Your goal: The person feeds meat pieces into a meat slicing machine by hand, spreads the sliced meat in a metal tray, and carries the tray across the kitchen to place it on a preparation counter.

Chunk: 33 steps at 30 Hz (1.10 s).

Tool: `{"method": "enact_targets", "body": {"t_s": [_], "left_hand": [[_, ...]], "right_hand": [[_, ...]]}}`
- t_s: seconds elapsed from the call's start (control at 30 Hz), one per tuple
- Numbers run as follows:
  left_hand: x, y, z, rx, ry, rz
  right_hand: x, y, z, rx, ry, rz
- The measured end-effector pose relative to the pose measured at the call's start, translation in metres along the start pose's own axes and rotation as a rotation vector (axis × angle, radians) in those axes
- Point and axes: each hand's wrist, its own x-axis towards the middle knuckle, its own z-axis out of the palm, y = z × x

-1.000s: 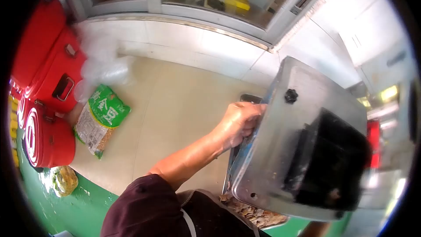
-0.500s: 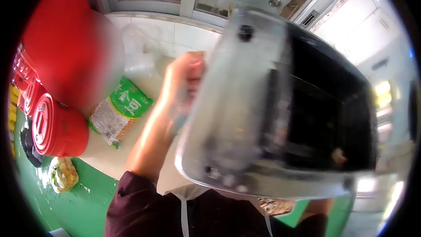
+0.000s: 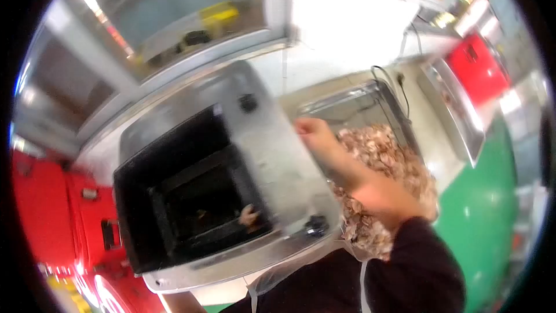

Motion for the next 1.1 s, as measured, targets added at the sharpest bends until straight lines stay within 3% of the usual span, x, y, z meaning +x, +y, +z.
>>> {"method": "enact_targets", "body": {"t_s": [0.03, 0.07, 0.1, 0.17, 0.3, 0.4, 0.47, 0.57, 0.63, 0.67, 0.77, 0.8, 0.87, 0.93, 1.0, 1.1], "left_hand": [[0.009, -0.001, -0.002, 0.013, 0.000, 0.003], [0.014, -0.002, -0.003, 0.039, 0.007, 0.004], [0.017, -0.005, -0.004, 0.054, 0.005, 0.015], [0.022, -0.011, 0.001, 0.092, 0.017, 0.021], [0.023, -0.029, 0.024, 0.167, 0.067, 0.067], [0.017, -0.030, 0.024, 0.202, 0.101, 0.123], [0.006, -0.030, 0.022, 0.217, 0.125, 0.173], [-0.018, -0.032, 0.022, 0.232, 0.202, 0.267], [-0.046, -0.041, 0.025, 0.267, 0.277, 0.367], [-0.061, -0.050, 0.028, 0.292, 0.327, 0.427], [-0.120, -0.090, 0.004, 0.422, 0.379, 0.403], [-0.134, -0.102, -0.017, 0.497, 0.307, 0.298], [-0.169, -0.123, -0.031, 0.705, 0.137, 0.214], [-0.211, -0.146, -0.010, 0.826, -0.032, 0.240], [-0.237, -0.161, -0.002, 0.947, -0.235, 0.334], [-0.256, -0.171, 0.024, 1.161, -0.514, 0.439]], "right_hand": [[0.003, 0.003, 0.006, -0.075, 0.004, -0.101], [0.005, 0.006, 0.011, 0.000, -0.064, -0.046], [0.007, 0.011, 0.014, 0.006, -0.087, -0.121], [0.011, 0.015, 0.020, 0.020, -0.047, -0.117], [0.039, 0.017, -0.011, 0.116, -0.172, -0.135], [0.026, 0.007, -0.043, -0.216, -0.234, -0.369], [0.020, 0.019, -0.092, -0.603, 0.075, -0.476], [0.010, 0.027, -0.193, -0.993, 0.581, -0.161], [0.026, 0.049, -0.260, -1.147, 0.731, 0.202], [0.034, 0.071, -0.284, -1.188, 0.792, 0.129], [0.068, 0.102, -0.328, -1.185, 0.521, 0.083], [0.079, 0.091, -0.327, -1.129, 0.477, 0.117], [0.107, 0.069, -0.334, -1.149, 0.622, -0.097], [0.133, 0.034, -0.344, -1.021, 0.984, -0.481], [0.137, -0.002, -0.336, -0.516, 0.952, -0.722], [0.192, 0.020, -0.349, -0.522, 0.996, -0.694]]}}
